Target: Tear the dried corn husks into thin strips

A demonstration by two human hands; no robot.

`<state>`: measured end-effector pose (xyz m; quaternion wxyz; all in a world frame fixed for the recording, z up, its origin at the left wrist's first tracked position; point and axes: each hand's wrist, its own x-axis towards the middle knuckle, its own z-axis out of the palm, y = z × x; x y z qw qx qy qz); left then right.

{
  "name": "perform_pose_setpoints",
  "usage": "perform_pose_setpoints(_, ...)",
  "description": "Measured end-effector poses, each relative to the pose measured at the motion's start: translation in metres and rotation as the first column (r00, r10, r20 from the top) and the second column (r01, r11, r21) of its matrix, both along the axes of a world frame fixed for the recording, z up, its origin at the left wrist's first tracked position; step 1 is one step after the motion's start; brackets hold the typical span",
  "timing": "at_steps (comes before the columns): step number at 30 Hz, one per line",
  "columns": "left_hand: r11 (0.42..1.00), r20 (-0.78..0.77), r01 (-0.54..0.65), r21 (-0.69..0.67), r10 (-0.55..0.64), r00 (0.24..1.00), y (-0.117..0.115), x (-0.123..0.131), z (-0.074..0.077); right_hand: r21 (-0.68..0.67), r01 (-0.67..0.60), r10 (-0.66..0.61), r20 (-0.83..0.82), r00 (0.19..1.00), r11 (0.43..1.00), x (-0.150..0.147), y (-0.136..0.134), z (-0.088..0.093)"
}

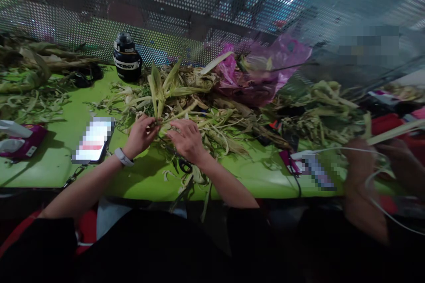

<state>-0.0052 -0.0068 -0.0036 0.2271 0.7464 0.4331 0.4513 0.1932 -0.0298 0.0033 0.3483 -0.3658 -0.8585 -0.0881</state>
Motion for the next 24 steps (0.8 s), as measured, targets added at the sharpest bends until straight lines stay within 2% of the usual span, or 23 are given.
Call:
perform_pose_setpoints(3, 0.989, -0.074, 0.147, 0.029, -0.145, 0.987, -0.005, 0.004, 0.000, -0.038, -0.003, 0.000, -0.078, 0.997, 0.999, 0.003, 0.004, -0.002)
perform_pose_setpoints(6, 0.984, -0.062, 0.178, 0.014, -0.177, 0.982, -0.007, 0.007, 0.000, -0.169, 0.054, -0.086, -0.189, 0.978, 0.984, 0.004, 0.009, -0.009)
perform_pose_setpoints(10, 0.968, 0.069, 0.218, -0.124, -0.210, 0.975, -0.007, 0.008, 0.000, -0.310, 0.059, -0.162, -0.318, 0.934, 0.949, 0.003, 0.010, -0.011)
perform_pose_setpoints(13, 0.913, 0.228, 0.316, -0.258, -0.260, 0.938, -0.009, 0.008, 0.001, -0.406, 0.035, -0.194, -0.357, 0.914, 0.913, 0.001, 0.007, -0.008)
perform_pose_setpoints(16, 0.875, 0.338, 0.372, -0.308, -0.265, 0.903, -0.013, 0.008, 0.002, -0.452, 0.045, -0.239, -0.381, 0.893, 0.891, -0.002, 0.004, -0.006)
perform_pose_setpoints(18, 0.879, 0.348, 0.369, -0.300, -0.260, 0.901, -0.016, 0.008, 0.003, -0.486, 0.045, -0.267, -0.398, 0.878, 0.873, -0.003, 0.004, -0.005)
perform_pose_setpoints(22, 0.940, 0.296, 0.279, -0.196, -0.214, 0.931, -0.018, 0.010, 0.003, -0.531, -0.005, -0.280, -0.455, 0.845, 0.848, -0.005, 0.004, -0.008)
perform_pose_setpoints(24, 0.952, 0.306, 0.255, -0.170, -0.195, 0.932, -0.019, 0.012, 0.002, -0.544, -0.045, -0.274, -0.490, 0.827, 0.838, -0.007, 0.003, -0.010)
